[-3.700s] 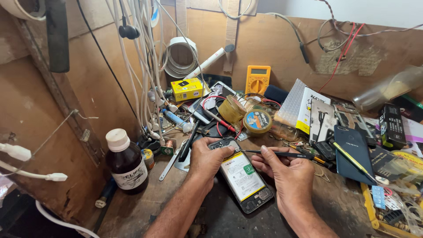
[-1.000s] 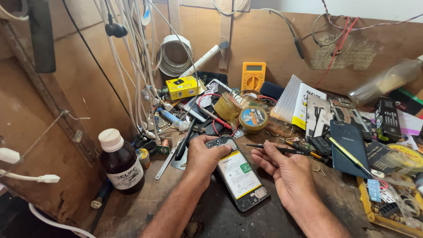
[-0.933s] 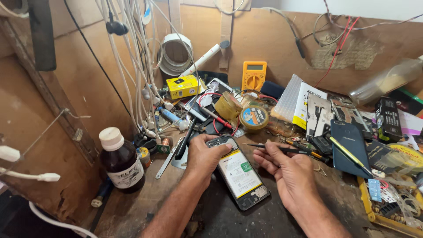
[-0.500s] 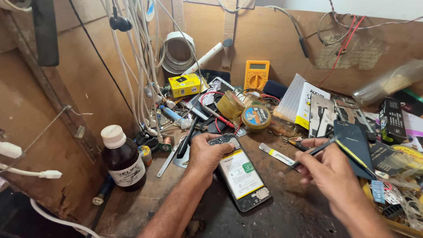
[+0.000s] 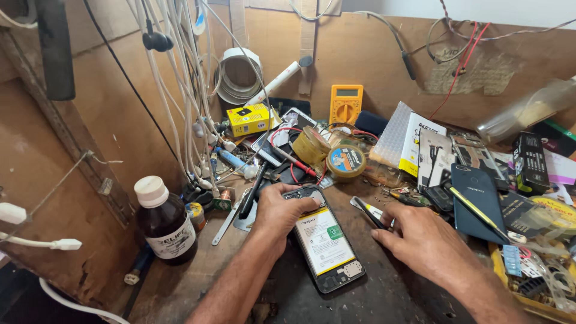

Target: The person uses a small screwdriver to remove screws from the internal frame of a disassembled smartphone. They then use a plastic pry tool to lift and remove a small metal bracket from the device. Finally, the person picks up the phone's back cover and aligns it with the main body.

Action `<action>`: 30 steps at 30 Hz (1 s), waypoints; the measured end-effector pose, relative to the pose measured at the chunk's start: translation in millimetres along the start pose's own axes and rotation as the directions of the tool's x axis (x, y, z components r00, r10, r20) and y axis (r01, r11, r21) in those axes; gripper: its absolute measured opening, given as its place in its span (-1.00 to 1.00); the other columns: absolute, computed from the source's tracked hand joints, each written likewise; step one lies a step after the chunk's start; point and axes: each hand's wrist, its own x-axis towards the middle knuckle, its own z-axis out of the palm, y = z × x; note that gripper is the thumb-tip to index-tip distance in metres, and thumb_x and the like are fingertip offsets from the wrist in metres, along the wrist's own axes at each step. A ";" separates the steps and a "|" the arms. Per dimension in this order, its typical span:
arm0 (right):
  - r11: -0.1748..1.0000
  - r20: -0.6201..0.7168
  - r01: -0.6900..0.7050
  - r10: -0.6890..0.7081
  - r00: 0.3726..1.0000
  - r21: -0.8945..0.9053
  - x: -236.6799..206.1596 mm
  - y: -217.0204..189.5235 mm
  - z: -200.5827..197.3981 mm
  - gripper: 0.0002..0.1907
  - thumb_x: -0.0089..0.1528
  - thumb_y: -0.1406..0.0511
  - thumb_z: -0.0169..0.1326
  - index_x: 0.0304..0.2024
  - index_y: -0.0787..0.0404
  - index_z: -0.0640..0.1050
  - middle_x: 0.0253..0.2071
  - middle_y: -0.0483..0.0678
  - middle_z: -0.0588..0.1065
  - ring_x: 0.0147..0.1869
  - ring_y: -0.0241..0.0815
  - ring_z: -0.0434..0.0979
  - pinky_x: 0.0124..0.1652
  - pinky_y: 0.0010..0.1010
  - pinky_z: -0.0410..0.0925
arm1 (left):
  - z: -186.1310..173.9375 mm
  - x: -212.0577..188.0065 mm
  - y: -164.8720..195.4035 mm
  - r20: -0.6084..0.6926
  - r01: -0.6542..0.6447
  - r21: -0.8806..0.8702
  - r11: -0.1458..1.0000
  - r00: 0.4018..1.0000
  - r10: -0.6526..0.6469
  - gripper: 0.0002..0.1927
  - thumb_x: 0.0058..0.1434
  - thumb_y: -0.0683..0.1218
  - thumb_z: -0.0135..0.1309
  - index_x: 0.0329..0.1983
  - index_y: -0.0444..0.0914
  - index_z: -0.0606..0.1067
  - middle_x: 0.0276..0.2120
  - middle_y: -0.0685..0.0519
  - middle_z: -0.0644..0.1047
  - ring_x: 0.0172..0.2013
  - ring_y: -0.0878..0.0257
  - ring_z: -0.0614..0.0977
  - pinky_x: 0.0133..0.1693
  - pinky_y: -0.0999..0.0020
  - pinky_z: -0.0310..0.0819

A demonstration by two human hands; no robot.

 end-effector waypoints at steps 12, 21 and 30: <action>0.585 -0.061 0.428 -0.541 0.839 0.689 -52.0 -4.3 52.4 -0.88 0.14 0.30 0.36 -0.36 0.22 0.68 -0.49 -0.25 0.58 -0.37 -0.51 0.51 -0.39 -0.55 0.40 | 1.4 7.0 -8.4 -0.021 -0.062 -0.014 0.998 0.998 0.062 -0.59 -0.19 -0.31 0.33 -0.20 -0.44 0.54 -0.37 -0.15 0.67 -0.42 0.13 0.72 -0.36 0.25 0.65; 0.854 0.151 0.196 -0.301 0.942 0.483 -50.1 -19.0 69.0 -0.77 -0.02 0.23 0.44 -0.42 0.17 0.66 -0.61 -0.15 0.53 -0.53 -0.39 0.51 -0.48 -0.48 0.36 | 2.6 3.9 -3.0 -0.022 -0.045 0.033 0.998 0.999 0.045 -0.57 -0.18 -0.28 0.34 -0.18 -0.42 0.54 -0.36 -0.14 0.67 -0.41 0.14 0.72 -0.34 0.25 0.64; 0.790 -0.182 0.469 -0.433 0.883 0.396 -41.7 -7.9 67.0 -0.82 0.10 0.22 0.31 -0.37 0.18 0.62 -0.42 -0.12 0.59 -0.28 -0.28 0.58 -0.25 -0.39 0.47 | 1.2 6.2 -4.9 0.057 -0.065 -0.029 0.997 0.996 0.066 -0.54 -0.14 -0.31 0.30 -0.09 -0.45 0.57 -0.35 -0.14 0.68 -0.40 0.14 0.73 -0.33 0.26 0.66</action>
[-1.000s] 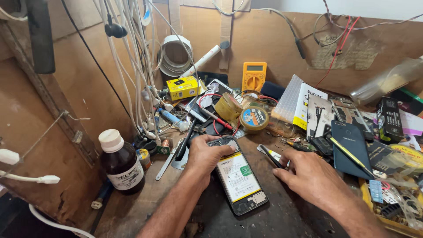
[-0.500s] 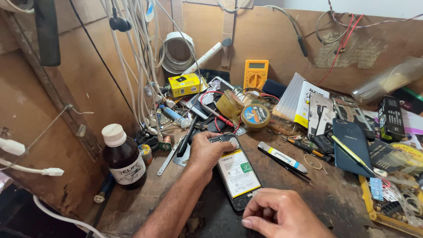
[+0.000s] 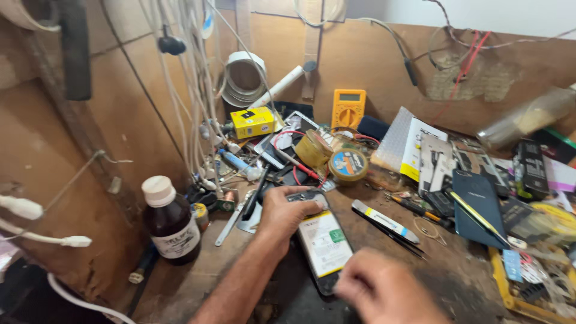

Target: The person uses a small screwdriver to remove screws from the internal frame of a disassembled smartphone. They then use a plastic pry tool to lift and remove a small metal bracket from the device. Finally, the person picks up the phone's back cover and aligns it with the main body.

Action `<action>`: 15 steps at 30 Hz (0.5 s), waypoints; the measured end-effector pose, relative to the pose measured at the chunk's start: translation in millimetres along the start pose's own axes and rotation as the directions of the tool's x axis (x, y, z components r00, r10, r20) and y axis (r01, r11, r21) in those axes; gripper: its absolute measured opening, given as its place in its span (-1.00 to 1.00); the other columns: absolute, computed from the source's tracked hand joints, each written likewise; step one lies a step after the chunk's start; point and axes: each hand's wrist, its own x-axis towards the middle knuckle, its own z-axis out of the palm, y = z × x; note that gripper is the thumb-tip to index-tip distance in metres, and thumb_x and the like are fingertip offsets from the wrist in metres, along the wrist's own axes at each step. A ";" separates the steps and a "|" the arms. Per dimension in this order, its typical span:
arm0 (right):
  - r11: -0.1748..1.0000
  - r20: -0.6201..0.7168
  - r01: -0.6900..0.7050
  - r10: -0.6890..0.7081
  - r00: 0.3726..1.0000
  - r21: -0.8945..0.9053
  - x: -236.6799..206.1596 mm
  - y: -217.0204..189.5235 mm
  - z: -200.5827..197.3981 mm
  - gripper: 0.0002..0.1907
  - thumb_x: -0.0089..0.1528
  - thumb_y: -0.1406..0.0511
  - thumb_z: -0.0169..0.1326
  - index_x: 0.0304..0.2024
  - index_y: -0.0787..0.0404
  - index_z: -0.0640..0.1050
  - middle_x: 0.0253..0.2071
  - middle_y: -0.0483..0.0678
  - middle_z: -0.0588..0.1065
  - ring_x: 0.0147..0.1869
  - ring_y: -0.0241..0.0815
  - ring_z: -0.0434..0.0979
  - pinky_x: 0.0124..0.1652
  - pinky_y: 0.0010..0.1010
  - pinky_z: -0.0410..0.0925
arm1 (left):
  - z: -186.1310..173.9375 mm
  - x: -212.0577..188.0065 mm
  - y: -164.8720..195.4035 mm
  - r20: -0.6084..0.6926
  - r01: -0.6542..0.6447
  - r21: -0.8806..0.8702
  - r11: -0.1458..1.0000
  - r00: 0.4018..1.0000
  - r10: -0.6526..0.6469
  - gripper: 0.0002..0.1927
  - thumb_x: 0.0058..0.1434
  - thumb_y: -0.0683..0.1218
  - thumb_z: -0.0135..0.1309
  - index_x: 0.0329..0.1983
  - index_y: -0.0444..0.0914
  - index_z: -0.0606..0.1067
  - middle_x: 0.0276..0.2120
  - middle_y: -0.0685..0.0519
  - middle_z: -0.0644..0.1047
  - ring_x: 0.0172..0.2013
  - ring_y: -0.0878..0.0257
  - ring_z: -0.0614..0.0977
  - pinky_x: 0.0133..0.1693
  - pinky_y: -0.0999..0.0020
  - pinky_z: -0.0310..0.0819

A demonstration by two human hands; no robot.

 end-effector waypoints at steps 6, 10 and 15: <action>0.947 -0.179 -0.135 0.192 0.965 0.291 64.6 12.9 -38.9 -0.81 0.31 0.28 0.09 -0.26 0.28 0.62 -0.45 -0.17 0.49 -0.37 -0.39 0.36 -0.39 -0.42 0.30 | 9.9 9.3 -2.3 0.073 0.065 -0.098 0.993 0.996 -0.058 -0.58 -0.12 -0.34 0.28 -0.12 -0.47 0.56 -0.38 -0.19 0.66 -0.42 0.10 0.72 -0.34 0.22 0.68; 0.916 -0.152 -0.182 0.249 0.956 0.357 95.3 20.5 -21.0 -0.81 0.30 0.29 0.09 -0.22 0.29 0.62 -0.47 -0.17 0.49 -0.44 -0.39 0.38 -0.43 -0.48 0.30 | 14.8 15.0 -6.1 0.048 0.038 -0.129 0.991 0.998 -0.032 -0.60 -0.13 -0.36 0.28 -0.15 -0.50 0.57 -0.37 -0.19 0.67 -0.41 0.09 0.72 -0.31 0.22 0.67; 0.947 -0.238 -0.074 0.154 0.959 0.313 98.8 31.8 0.4 -0.83 0.29 0.31 0.10 -0.23 0.32 0.61 -0.39 -0.19 0.60 -0.33 -0.46 0.51 -0.33 -0.56 0.41 | 13.7 16.6 -11.2 0.022 0.043 -0.124 0.991 0.999 -0.041 -0.63 -0.13 -0.37 0.26 -0.17 -0.49 0.58 -0.36 -0.18 0.67 -0.41 0.08 0.72 -0.33 0.22 0.66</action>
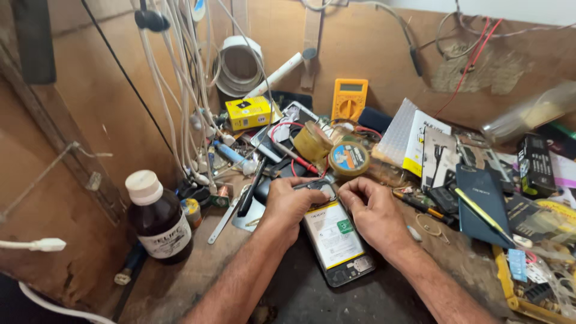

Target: The person uses a small screwdriver to remove screws from the internal frame of a disassembled smartphone. They then use a plastic pry tool to lift and remove a small metal bracket from the device. Finally, the person picks up the phone's back cover and aligns it with the main body.

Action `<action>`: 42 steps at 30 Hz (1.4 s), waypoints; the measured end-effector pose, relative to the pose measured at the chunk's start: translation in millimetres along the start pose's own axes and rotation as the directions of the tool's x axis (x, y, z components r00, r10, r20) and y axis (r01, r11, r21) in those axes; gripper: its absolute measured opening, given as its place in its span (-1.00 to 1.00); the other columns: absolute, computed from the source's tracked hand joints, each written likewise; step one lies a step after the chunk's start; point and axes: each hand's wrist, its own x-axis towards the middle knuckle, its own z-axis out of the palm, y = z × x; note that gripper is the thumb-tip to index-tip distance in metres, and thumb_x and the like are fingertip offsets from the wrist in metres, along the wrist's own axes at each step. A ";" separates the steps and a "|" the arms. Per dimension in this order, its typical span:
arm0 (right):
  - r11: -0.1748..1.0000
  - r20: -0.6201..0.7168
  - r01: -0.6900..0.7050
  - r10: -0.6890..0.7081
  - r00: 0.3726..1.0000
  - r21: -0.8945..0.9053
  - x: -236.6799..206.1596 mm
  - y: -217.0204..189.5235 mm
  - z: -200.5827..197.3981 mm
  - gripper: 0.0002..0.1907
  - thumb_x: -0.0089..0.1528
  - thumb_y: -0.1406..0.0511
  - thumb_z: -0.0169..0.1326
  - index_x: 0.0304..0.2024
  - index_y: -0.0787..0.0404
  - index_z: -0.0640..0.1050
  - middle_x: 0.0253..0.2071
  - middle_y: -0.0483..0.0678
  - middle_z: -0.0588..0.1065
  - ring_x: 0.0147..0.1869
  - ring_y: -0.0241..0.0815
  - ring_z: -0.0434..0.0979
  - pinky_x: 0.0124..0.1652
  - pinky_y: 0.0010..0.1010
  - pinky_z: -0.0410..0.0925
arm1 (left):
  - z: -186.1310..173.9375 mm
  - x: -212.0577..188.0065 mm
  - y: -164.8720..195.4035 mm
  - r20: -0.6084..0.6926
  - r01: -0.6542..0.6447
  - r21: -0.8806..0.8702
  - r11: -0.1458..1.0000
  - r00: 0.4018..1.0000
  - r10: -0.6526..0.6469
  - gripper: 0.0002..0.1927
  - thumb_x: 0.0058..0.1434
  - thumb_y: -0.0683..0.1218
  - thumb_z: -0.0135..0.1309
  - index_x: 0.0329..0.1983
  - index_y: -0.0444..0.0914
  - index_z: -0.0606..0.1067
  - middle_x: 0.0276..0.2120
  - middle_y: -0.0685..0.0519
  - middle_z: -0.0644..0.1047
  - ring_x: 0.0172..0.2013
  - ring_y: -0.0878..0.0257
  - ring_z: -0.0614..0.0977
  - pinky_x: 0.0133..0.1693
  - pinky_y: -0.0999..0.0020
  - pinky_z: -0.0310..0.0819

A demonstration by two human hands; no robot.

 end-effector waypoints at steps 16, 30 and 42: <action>0.993 0.082 -0.107 0.103 0.991 0.044 6.2 8.7 -1.1 -0.83 0.29 0.31 0.12 -0.22 0.32 0.62 -0.36 -0.12 0.60 -0.32 -0.41 0.51 -0.30 -0.49 0.41 | 5.1 2.7 2.2 0.003 0.080 -0.034 0.996 0.997 -0.080 -0.65 -0.13 -0.39 0.25 -0.21 -0.47 0.55 -0.36 -0.21 0.65 -0.40 0.05 0.72 -0.32 0.16 0.67; 0.983 0.141 -0.184 0.180 0.974 0.018 7.4 2.3 -9.2 -0.85 0.25 0.33 0.18 -0.20 0.30 0.65 -0.37 -0.13 0.60 -0.38 -0.40 0.46 -0.40 -0.49 0.36 | 5.4 0.1 4.4 -0.003 0.097 0.009 0.995 0.995 -0.097 -0.62 -0.11 -0.38 0.23 -0.14 -0.46 0.56 -0.34 -0.21 0.65 -0.37 0.05 0.72 -0.30 0.18 0.67; 0.956 0.195 -0.234 0.199 0.960 0.176 4.0 1.7 -13.5 -0.84 0.26 0.34 0.16 -0.22 0.35 0.63 -0.42 -0.11 0.56 -0.47 -0.38 0.42 -0.46 -0.52 0.33 | 4.1 0.5 5.6 -0.040 0.111 0.053 0.992 0.993 -0.109 -0.59 -0.11 -0.38 0.24 -0.12 -0.45 0.55 -0.33 -0.22 0.65 -0.37 0.04 0.72 -0.31 0.16 0.68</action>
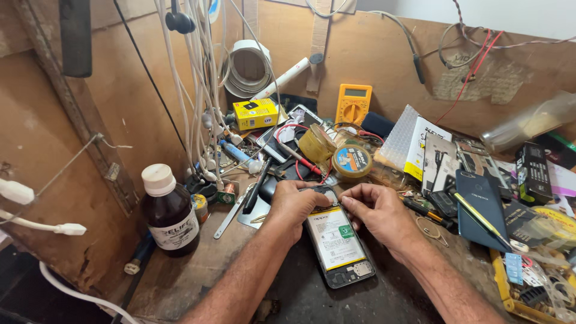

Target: The person uses a small screwdriver to remove screws from the internal frame of a disassembled smartphone. They then use a plastic pry tool to lift and remove a small metal bracket from the device. Finally, the person picks up the phone's back cover and aligns it with the main body.

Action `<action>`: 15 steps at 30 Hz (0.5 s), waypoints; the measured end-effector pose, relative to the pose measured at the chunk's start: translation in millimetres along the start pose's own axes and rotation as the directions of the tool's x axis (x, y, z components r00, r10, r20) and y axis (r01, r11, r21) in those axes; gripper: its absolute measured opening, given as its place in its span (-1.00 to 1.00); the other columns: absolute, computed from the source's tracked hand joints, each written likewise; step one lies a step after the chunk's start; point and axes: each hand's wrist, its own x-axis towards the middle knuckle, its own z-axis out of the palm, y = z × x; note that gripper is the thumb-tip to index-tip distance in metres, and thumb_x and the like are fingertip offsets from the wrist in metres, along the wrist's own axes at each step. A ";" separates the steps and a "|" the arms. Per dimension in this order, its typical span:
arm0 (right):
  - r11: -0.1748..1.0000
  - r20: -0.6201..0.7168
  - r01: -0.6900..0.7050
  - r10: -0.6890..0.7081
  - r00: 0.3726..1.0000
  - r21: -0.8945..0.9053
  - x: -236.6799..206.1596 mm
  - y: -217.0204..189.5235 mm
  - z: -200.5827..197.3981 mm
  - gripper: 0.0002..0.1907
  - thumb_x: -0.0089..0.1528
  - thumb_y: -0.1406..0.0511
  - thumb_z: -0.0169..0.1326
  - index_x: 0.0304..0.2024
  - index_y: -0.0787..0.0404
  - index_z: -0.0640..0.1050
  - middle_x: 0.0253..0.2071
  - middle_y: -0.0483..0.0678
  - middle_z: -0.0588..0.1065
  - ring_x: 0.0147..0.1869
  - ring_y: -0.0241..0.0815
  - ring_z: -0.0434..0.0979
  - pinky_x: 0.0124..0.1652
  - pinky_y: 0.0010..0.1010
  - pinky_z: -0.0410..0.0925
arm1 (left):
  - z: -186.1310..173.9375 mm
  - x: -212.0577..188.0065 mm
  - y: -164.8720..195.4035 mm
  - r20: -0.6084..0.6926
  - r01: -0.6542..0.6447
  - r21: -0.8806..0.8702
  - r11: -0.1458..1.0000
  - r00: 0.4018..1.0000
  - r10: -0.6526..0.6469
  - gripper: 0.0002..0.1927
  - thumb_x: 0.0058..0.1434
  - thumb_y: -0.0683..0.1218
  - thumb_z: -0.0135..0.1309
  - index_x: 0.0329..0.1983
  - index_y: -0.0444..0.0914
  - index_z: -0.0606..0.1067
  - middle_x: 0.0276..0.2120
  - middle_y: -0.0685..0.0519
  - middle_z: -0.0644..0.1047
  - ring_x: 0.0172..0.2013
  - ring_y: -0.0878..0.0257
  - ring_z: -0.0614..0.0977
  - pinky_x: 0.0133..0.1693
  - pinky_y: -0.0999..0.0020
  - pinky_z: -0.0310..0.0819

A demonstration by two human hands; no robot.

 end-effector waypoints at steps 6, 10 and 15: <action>0.999 0.014 0.032 -0.032 0.999 0.007 -0.6 -0.8 0.2 -0.84 0.24 0.35 0.18 -0.22 0.36 0.63 -0.43 -0.09 0.56 -0.48 -0.37 0.43 -0.46 -0.51 0.34 | 0.5 -1.4 0.0 0.021 -0.012 -0.010 1.000 1.000 0.012 -0.58 -0.11 -0.37 0.24 -0.10 -0.47 0.55 -0.33 -0.22 0.65 -0.37 0.03 0.72 -0.32 0.16 0.69; 0.996 0.000 0.003 -0.003 1.000 -0.095 -2.8 -5.1 -0.7 -0.83 0.22 0.34 0.20 -0.22 0.35 0.64 -0.42 -0.09 0.58 -0.47 -0.37 0.45 -0.45 -0.50 0.36 | -0.3 -4.1 1.3 0.013 -0.001 0.025 1.000 1.000 0.001 -0.56 -0.11 -0.36 0.24 -0.08 -0.45 0.55 -0.32 -0.21 0.65 -0.35 0.05 0.72 -0.32 0.18 0.68; 0.996 0.008 0.030 -0.030 1.000 -0.088 -2.6 -6.9 0.8 -0.82 0.22 0.33 0.21 -0.23 0.35 0.63 -0.41 -0.08 0.59 -0.47 -0.36 0.47 -0.46 -0.49 0.37 | -0.1 -5.8 3.5 0.002 0.004 0.050 0.999 1.000 -0.004 -0.55 -0.11 -0.36 0.24 -0.07 -0.44 0.55 -0.32 -0.21 0.65 -0.36 0.06 0.72 -0.32 0.18 0.68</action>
